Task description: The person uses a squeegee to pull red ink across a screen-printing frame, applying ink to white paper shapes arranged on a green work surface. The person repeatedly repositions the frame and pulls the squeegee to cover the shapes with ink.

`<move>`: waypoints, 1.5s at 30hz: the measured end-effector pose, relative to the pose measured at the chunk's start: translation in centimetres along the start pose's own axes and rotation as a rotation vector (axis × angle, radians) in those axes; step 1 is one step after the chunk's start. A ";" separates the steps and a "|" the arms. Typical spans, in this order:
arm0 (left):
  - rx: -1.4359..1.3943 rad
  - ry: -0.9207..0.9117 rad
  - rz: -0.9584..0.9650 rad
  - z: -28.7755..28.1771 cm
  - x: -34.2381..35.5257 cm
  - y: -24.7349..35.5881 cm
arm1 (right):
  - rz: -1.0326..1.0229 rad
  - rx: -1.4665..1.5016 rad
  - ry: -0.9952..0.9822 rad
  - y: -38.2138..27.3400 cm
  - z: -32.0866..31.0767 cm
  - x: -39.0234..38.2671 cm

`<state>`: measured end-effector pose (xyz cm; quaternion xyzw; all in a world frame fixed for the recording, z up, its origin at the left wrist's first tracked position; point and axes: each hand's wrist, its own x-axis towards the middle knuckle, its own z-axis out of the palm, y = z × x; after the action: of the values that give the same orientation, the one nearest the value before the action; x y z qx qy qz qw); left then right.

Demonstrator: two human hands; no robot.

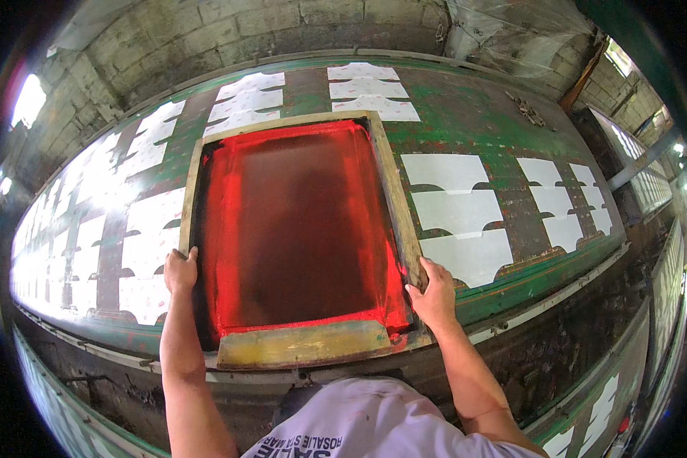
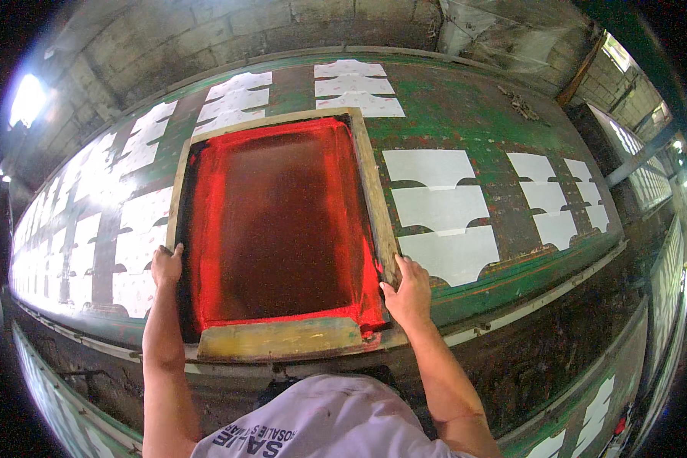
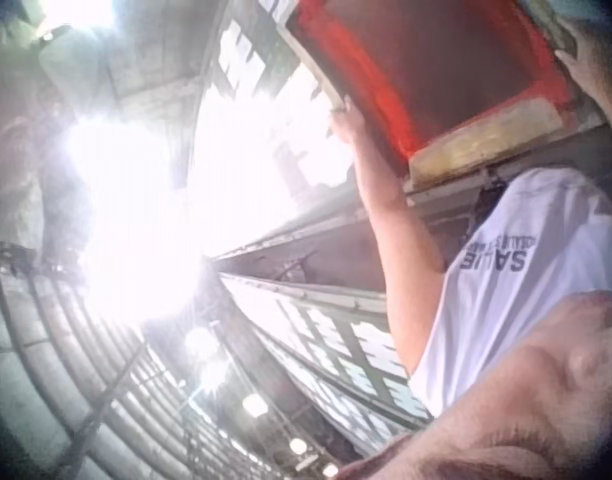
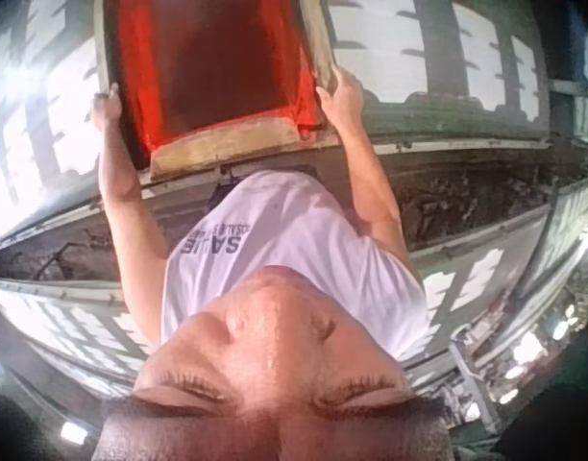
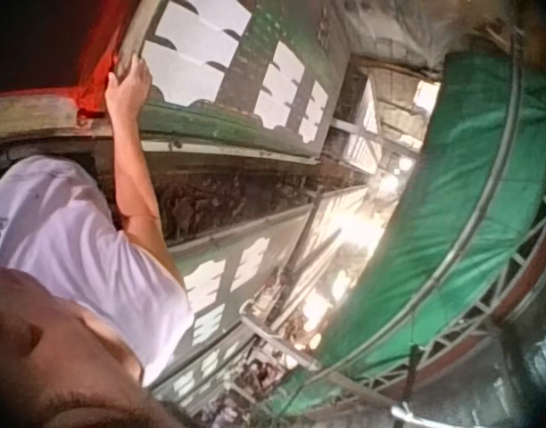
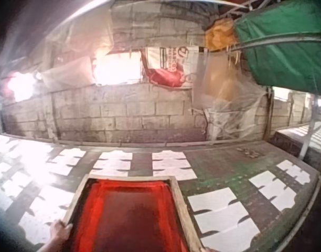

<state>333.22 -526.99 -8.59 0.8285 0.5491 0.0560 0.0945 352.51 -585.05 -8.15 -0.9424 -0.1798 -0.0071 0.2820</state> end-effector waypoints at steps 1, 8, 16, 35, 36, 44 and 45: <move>-0.010 0.006 0.013 0.2 0.2 -0.3 | 0.018 0.033 -0.014 0.1 0.3 0.5; -0.129 0.002 0.093 1.9 2.2 -3.0 | 0.153 -0.025 -0.033 -0.8 2.0 2.5; -0.276 0.013 0.125 2.6 3.2 -4.4 | 0.097 0.010 0.041 -2.3 0.1 3.2; -0.559 0.067 0.145 4.0 -10.9 19.1 | 0.160 0.095 0.181 18.9 -12.6 10.3; -0.540 0.035 0.150 4.3 -12.5 20.9 | 0.188 0.115 0.177 21.2 -13.3 10.7; -0.426 0.057 0.115 6.5 -24.1 32.6 | 0.205 0.228 0.196 36.5 -18.2 12.1; -0.391 0.059 0.132 6.6 -24.6 33.6 | 0.185 0.226 0.207 37.8 -18.7 12.2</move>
<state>355.09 -563.01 -7.48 0.8267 0.4747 0.1917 0.2335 378.55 -620.26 -11.01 -0.9115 -0.0620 -0.0578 0.4026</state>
